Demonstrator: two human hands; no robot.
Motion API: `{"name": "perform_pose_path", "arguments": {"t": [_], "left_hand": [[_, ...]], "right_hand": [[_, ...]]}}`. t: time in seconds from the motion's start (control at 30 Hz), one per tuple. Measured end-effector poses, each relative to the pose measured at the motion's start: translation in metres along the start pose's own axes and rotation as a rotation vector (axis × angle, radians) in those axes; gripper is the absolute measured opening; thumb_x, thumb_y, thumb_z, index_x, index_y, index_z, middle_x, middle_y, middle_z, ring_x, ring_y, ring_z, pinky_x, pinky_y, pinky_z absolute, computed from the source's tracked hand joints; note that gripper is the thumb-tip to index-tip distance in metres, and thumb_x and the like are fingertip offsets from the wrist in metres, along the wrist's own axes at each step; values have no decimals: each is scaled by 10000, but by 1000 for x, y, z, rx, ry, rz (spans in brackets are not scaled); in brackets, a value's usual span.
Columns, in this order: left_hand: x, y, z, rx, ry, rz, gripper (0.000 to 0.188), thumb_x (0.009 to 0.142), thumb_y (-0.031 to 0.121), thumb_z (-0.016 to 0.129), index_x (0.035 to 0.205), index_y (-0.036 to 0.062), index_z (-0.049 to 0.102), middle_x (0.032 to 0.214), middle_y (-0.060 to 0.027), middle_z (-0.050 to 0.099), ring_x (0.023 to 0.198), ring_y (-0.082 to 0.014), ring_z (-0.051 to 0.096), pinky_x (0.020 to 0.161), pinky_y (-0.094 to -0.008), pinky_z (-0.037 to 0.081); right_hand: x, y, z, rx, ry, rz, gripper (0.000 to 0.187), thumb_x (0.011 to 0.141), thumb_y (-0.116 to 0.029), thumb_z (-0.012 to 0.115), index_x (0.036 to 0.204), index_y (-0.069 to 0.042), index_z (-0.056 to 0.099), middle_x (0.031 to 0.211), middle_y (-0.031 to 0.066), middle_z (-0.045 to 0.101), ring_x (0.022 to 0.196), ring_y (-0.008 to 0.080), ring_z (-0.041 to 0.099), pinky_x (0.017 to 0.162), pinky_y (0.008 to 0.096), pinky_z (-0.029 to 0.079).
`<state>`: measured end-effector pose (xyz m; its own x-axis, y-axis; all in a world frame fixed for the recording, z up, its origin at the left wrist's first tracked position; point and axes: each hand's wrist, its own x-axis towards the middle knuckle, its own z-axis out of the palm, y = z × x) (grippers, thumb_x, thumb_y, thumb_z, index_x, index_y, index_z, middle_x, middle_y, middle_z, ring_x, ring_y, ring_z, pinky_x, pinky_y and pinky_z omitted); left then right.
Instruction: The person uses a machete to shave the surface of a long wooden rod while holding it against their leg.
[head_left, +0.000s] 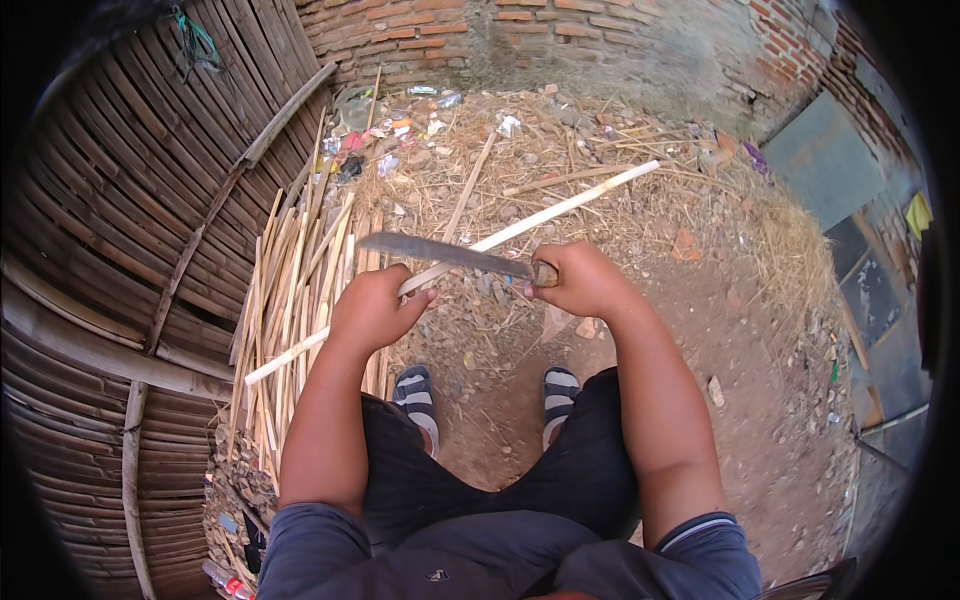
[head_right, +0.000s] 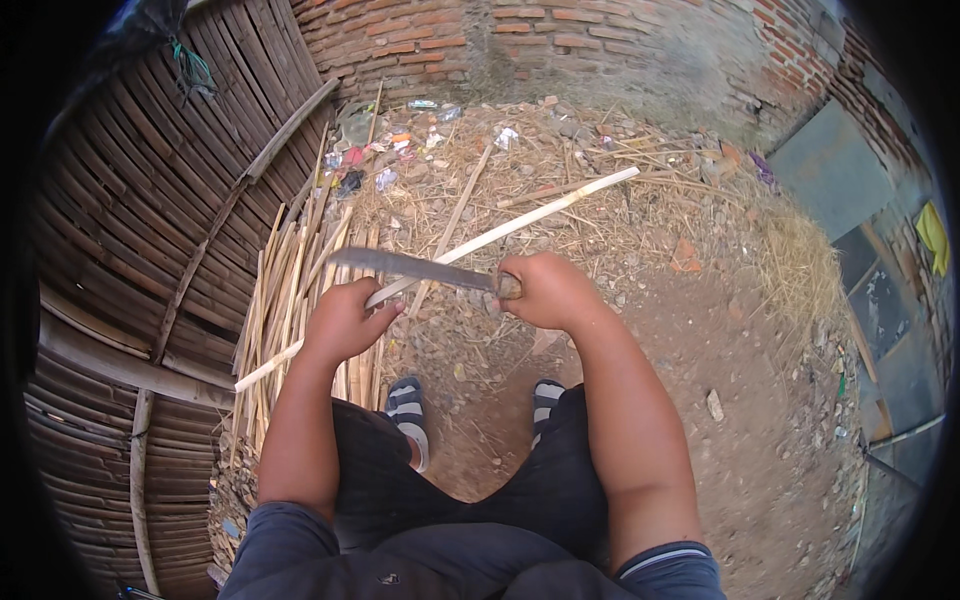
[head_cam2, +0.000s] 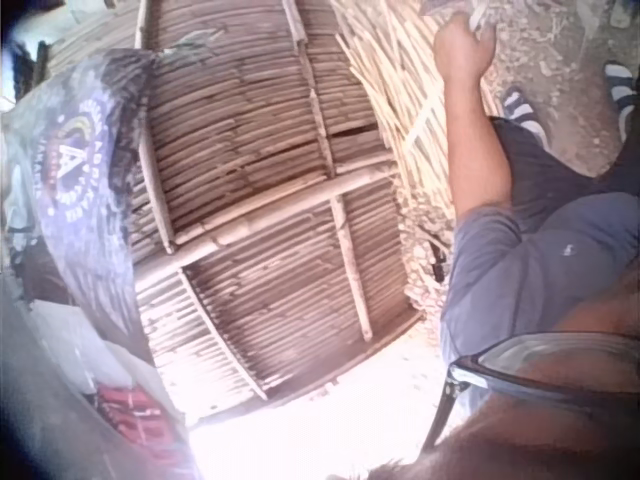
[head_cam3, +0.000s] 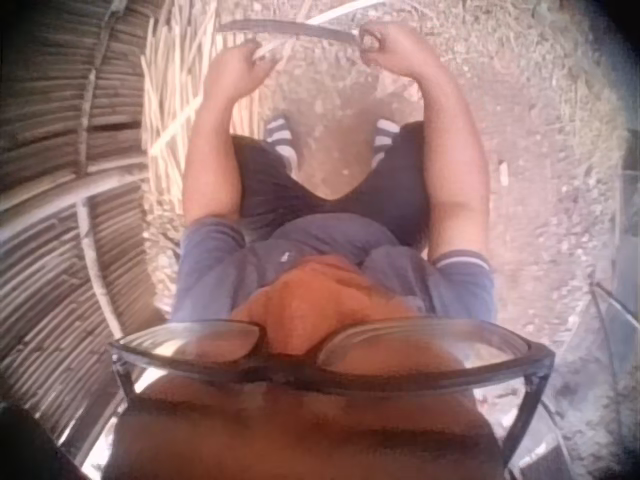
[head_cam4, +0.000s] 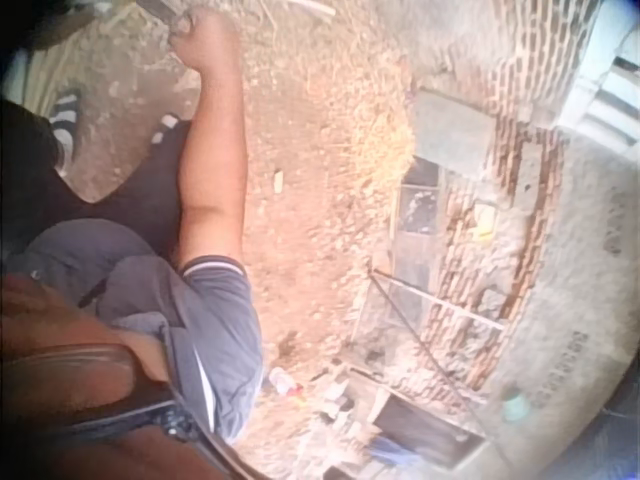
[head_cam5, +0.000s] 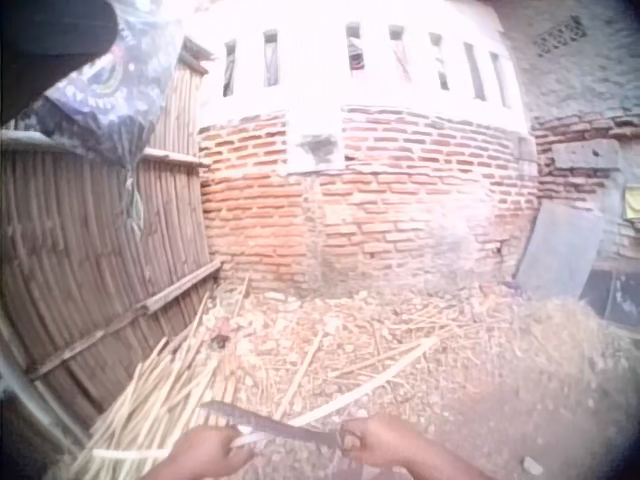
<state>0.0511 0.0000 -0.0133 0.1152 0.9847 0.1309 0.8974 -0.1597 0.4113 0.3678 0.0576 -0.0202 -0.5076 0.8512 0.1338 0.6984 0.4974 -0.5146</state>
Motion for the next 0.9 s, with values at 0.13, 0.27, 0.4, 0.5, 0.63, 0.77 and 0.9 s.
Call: {"name": "perform_pose_path", "arguments": {"t": [0.13, 0.27, 0.4, 0.5, 0.63, 0.77, 0.9], "left_hand": [[-5, -7, -16, -12, 56, 44, 398, 899, 444, 776, 900, 49, 725, 722, -183, 690, 726, -396, 705, 658, -486, 549], [1, -14, -23, 4, 85, 9, 401, 901, 437, 781, 864, 46, 701, 722, -185, 689, 706, -396, 698, 642, -484, 542], [-1, -7, -22, 10, 63, 4, 424, 905, 459, 773, 865, 42, 706, 723, -186, 688, 709, -397, 697, 640, -485, 539], [0, -9, -20, -2, 41, -34, 427, 898, 457, 779, 864, 37, 710, 717, -191, 685, 702, -404, 693, 638, -493, 536], [-2, -16, -17, -2, 45, 13, 428, 893, 447, 792, 879, 25, 720, 710, -198, 683, 678, -400, 689, 624, -482, 530], [-4, -15, -19, -120, 19, -3, 442, 891, 445, 803, 886, 11, 721, 706, -206, 681, 653, -387, 687, 611, -460, 525], [-1, -15, -22, -143, 25, 10, 435, 891, 424, 813, 873, 0, 713, 696, -207, 675, 636, -372, 687, 604, -444, 523]], "right_hand": [[-3, 20, -19, 135, 32, 132, 319, 834, -288, 869, 990, -52, 722, 821, 151, 726, 779, 285, 712, 735, 450, 542], [-12, 76, -37, 247, 414, 425, 342, 847, -291, 865, 1001, -21, 722, 836, 150, 731, 779, 254, 699, 737, 433, 541], [-17, 80, -33, 155, 402, 416, 366, 846, -303, 864, 1051, -29, 732, 868, 171, 741, 791, 306, 718, 736, 429, 545], [-12, 47, -23, 61, 244, 272, 348, 831, -296, 874, 1026, -47, 729, 835, 165, 722, 763, 330, 703, 721, 434, 538], [-11, 4, -24, -48, 97, 75, 311, 817, -288, 880, 968, -63, 727, 830, 160, 717, 777, 365, 694, 720, 455, 538], [-14, 22, -29, 90, 172, 135, 303, 826, -286, 880, 976, -63, 739, 825, 134, 727, 767, 300, 706, 719, 443, 544], [-20, 61, -45, 158, 482, 408, 353, 836, -271, 881, 1020, -7, 736, 828, 133, 729, 745, 235, 685, 710, 398, 541]]}}
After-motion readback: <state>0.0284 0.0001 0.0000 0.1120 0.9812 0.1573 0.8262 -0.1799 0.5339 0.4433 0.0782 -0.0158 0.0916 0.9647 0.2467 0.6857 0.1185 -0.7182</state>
